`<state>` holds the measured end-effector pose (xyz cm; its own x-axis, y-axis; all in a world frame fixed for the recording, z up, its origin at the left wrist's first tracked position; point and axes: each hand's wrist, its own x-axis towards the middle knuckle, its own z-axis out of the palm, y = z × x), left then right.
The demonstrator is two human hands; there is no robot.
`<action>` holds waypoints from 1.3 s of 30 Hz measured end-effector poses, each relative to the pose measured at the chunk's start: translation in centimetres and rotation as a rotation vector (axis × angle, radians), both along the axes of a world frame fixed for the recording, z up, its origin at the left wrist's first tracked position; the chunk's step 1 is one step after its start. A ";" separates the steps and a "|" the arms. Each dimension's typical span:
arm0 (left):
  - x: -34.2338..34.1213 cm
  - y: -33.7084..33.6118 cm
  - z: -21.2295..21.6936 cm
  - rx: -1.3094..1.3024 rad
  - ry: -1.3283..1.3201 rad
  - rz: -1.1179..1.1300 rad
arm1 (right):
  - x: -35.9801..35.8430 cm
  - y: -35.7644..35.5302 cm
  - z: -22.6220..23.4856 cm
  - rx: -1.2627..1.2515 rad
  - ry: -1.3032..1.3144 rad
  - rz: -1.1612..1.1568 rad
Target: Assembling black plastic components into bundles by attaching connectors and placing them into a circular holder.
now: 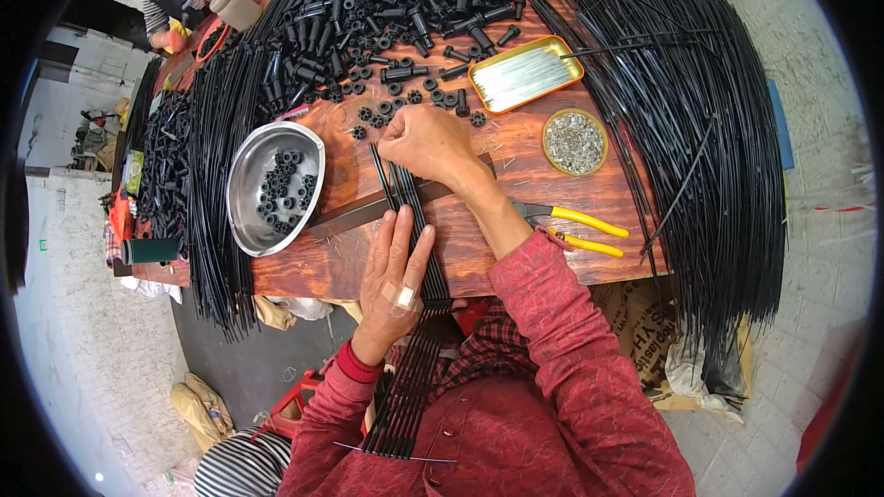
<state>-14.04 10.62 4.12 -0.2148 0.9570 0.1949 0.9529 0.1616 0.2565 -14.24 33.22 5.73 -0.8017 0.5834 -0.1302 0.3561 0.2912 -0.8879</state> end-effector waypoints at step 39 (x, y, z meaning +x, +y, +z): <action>0.5 0.3 1.3 0.005 -0.101 -0.026 | -0.3 0.2 -1.0 -0.135 0.278 0.043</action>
<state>-13.49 10.94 5.38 -0.2089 0.9616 0.1781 0.9260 0.1360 0.3521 -14.57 33.39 4.70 -0.8410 0.5406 0.0237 0.0839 0.1735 -0.9813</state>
